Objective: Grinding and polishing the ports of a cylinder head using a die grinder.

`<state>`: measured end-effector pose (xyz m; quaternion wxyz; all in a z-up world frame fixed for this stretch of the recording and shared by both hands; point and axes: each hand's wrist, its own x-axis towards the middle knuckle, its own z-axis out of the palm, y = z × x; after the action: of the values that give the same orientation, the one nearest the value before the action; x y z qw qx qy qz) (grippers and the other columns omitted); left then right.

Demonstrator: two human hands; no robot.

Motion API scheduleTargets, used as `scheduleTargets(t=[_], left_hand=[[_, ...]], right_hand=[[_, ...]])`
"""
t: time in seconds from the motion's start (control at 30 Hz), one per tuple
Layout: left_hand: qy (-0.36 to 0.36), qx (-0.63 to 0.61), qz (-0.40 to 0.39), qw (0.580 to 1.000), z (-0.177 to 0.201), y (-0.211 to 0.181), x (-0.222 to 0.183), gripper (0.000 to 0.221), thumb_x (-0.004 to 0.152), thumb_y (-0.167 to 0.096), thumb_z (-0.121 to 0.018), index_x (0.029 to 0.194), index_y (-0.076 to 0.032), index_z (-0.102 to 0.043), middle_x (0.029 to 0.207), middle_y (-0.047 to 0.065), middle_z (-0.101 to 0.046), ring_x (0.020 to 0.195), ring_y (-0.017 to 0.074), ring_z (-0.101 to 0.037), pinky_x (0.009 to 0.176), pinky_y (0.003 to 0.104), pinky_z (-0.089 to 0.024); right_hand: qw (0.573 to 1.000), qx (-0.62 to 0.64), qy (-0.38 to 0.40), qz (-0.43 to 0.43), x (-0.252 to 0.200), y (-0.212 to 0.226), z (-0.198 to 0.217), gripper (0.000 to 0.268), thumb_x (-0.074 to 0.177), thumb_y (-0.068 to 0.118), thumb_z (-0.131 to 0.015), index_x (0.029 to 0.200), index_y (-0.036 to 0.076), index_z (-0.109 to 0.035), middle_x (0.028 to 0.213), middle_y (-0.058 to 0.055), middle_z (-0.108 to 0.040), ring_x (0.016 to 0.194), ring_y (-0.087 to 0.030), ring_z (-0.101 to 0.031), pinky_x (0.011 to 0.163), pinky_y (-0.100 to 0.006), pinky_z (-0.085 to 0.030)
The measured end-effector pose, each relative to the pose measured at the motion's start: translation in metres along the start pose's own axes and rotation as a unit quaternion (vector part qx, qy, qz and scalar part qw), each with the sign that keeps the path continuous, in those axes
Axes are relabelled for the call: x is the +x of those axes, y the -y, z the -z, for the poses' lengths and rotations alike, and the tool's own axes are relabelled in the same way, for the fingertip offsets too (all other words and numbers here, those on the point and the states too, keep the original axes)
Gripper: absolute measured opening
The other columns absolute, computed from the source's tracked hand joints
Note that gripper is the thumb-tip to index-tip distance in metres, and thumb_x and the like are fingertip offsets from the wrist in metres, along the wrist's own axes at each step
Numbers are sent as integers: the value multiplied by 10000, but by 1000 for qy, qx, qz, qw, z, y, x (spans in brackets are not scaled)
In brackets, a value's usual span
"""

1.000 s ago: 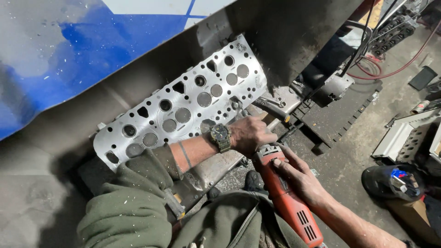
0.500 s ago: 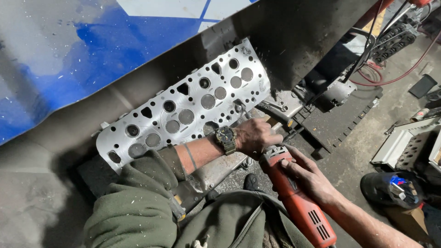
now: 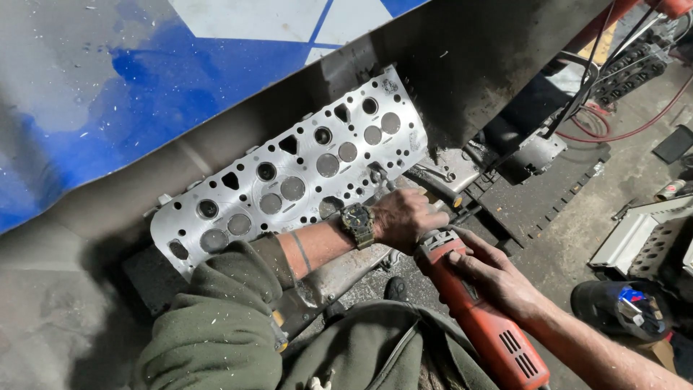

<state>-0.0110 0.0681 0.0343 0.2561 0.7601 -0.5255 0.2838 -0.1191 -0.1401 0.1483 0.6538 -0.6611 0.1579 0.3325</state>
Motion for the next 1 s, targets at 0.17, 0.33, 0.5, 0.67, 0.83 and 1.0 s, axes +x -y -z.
scheduleTargets(t=[0.17,0.33,0.5,0.67,0.83,1.0], left_hand=[[7,16,10,1000,4,-1,2,165,905,-191,-591,790,-179,-474,512,-41,-465,505,165,-457,633,340,-511],[-90,49,33,994,-82,20,-29,498,902,-707,-525,874,-219,-622,620,23,-584,613,228,-654,683,364,-529],[-83,79,32,993,-49,12,-20,127,859,-341,-620,930,-238,-645,604,6,-593,608,226,-662,682,383,-540],[-88,81,26,992,-60,14,-23,136,831,-300,-628,948,-235,-653,617,2,-594,612,221,-659,689,381,-540],[-89,73,29,993,-56,10,-22,214,790,-258,-640,992,-199,-683,616,11,-594,606,227,-657,678,390,-535],[-80,88,31,992,-45,4,-17,166,841,-231,-624,993,-196,-680,639,11,-623,628,211,-666,692,383,-527]], right_hand=[[998,-62,17,19,-1,14,2,642,930,120,-641,1565,76,-558,1217,-223,-776,846,-299,-709,653,-406,-581],[989,-129,-66,21,-30,40,-34,673,879,209,-734,1537,102,-642,1087,-285,-760,1020,-356,-746,912,-577,-609],[994,-106,-13,-10,-10,31,-10,643,920,148,-648,1557,98,-578,1179,-239,-783,773,-330,-701,574,-444,-585],[985,-167,-51,-2,-17,33,-19,678,884,266,-702,1552,184,-617,1237,-247,-757,1084,-356,-650,891,-533,-502],[994,-108,-27,-22,-10,30,-12,656,926,144,-642,1575,102,-559,1231,-236,-774,835,-338,-706,616,-459,-590],[994,-104,-14,-8,-8,26,-6,676,929,130,-647,1597,100,-547,1210,-232,-781,838,-313,-703,636,-421,-566]])
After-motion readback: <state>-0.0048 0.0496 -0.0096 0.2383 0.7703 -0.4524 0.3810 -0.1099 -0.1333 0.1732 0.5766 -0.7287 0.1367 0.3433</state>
